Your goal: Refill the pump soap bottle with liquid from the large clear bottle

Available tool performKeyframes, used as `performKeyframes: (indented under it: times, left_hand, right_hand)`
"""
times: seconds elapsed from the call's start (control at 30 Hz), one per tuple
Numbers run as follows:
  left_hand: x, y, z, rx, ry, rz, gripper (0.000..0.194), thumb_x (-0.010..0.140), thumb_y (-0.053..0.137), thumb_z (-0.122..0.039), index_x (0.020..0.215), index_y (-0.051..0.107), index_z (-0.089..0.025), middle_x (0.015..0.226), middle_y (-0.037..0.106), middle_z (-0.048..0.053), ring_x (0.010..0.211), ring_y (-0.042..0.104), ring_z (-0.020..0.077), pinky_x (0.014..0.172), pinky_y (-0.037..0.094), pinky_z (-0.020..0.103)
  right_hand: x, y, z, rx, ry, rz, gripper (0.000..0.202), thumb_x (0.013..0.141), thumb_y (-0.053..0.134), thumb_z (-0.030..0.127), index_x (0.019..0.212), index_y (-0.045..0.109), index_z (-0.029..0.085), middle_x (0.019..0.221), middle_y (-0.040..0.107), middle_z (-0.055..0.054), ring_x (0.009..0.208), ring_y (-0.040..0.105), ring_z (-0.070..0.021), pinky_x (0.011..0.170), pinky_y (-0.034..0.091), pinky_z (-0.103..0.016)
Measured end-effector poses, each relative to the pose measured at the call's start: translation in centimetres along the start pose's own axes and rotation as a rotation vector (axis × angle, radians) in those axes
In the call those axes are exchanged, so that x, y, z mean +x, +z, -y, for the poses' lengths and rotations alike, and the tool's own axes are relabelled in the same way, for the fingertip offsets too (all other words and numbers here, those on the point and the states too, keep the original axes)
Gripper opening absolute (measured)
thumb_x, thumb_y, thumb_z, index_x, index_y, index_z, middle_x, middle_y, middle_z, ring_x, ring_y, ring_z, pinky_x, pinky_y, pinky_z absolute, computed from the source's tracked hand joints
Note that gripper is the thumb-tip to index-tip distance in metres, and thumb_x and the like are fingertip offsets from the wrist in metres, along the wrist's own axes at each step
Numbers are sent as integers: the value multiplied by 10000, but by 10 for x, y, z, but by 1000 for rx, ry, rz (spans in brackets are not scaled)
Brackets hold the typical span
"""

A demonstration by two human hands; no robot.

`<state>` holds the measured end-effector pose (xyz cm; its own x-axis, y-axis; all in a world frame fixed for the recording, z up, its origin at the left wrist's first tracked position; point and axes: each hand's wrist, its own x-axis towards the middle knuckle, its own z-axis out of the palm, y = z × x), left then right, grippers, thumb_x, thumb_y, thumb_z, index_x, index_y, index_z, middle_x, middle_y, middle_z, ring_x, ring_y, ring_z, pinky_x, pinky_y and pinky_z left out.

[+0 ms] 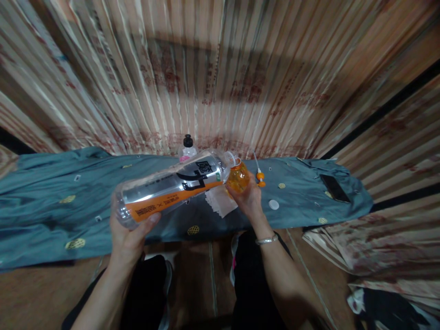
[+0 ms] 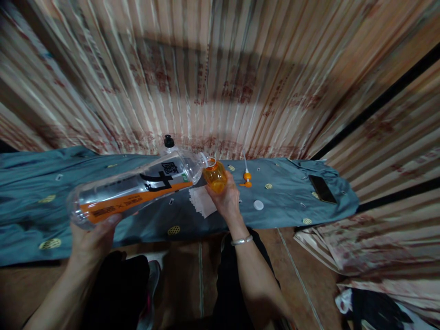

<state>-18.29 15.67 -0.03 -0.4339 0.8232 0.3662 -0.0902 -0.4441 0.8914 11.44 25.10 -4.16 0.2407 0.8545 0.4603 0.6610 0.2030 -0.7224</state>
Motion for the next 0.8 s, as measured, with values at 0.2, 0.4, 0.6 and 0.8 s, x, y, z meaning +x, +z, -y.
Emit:
performKeyframes:
  times: [0.2, 0.4, 0.6, 0.8]
  left_hand:
    - [0, -2, 4, 2, 6, -31, 845, 497, 1077, -417, 1269, 756, -296, 1179, 786, 43, 1136, 753, 335, 1103, 617, 539]
    - [2, -3, 4, 33, 10, -6, 814, 507, 1068, -426, 1249, 765, -285, 1273, 755, 69, 1228, 700, 354, 1135, 579, 537]
    - [1, -3, 4, -3, -9, -14, 843, 494, 1081, -404, 1259, 750, -275, 1208, 759, 54, 1109, 712, 293, 1059, 590, 452]
    - [1, -3, 3, 16, -10, -22, 851, 506, 1075, -434, 1262, 724, -262, 1197, 729, 56, 1072, 695, 277, 1022, 589, 435]
  right_hand:
    - [0, -2, 4, 3, 36, 20, 775, 746, 912, 405, 1442, 640, 197, 1305, 834, -146, 1177, 823, -367, 1023, 680, -513]
    - [-1, -3, 6, 30, 20, 14, 723, 752, 918, 380, 1412, 657, 240, 1284, 844, -118, 1164, 831, -359, 1019, 677, -495]
    - [0, -2, 5, -2, 39, 21, 758, 741, 939, 357, 1426, 651, 209, 1271, 844, -140, 1158, 831, -365, 1007, 681, -496]
    - [0, -2, 6, 5, 13, 27, 759, 760, 922, 372, 1441, 637, 195, 1269, 844, -151, 1150, 833, -363, 983, 690, -494]
